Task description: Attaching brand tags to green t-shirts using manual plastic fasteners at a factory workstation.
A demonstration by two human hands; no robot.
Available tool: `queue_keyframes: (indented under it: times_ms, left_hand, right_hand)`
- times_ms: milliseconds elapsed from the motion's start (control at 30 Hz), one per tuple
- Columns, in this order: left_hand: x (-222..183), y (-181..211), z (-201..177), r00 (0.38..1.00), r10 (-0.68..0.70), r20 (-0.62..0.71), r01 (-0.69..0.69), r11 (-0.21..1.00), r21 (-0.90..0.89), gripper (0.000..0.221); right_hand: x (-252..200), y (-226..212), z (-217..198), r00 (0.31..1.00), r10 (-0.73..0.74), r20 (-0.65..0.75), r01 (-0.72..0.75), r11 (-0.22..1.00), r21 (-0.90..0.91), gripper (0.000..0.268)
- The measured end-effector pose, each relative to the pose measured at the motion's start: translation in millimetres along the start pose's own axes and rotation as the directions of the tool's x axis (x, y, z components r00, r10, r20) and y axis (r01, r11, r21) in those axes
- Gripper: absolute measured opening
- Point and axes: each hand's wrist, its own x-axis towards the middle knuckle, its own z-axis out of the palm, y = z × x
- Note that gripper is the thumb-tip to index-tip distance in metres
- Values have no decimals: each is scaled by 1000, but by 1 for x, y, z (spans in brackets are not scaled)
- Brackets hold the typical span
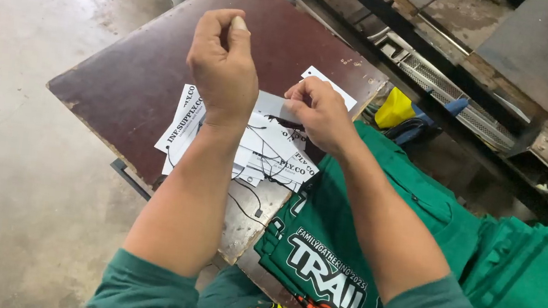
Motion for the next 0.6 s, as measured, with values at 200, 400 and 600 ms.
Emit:
queue_keyframes:
  times_ms: [200,400,600]
  left_hand:
    - [8,18,-13,794,-200,574,55,964,260,45]
    - [-22,40,-10,691,-87,718,379,889,-257,6]
    - [-66,104,-10,379,-162,911,665,732,-147,8]
  right_hand:
    - [-26,-9,-31,999,8,-34,17,730,683,20]
    - [-65,14,-47,974,-79,-210,220,522,824,32]
    - [-141,44,-43,985,-167,53,-34,115,993,71]
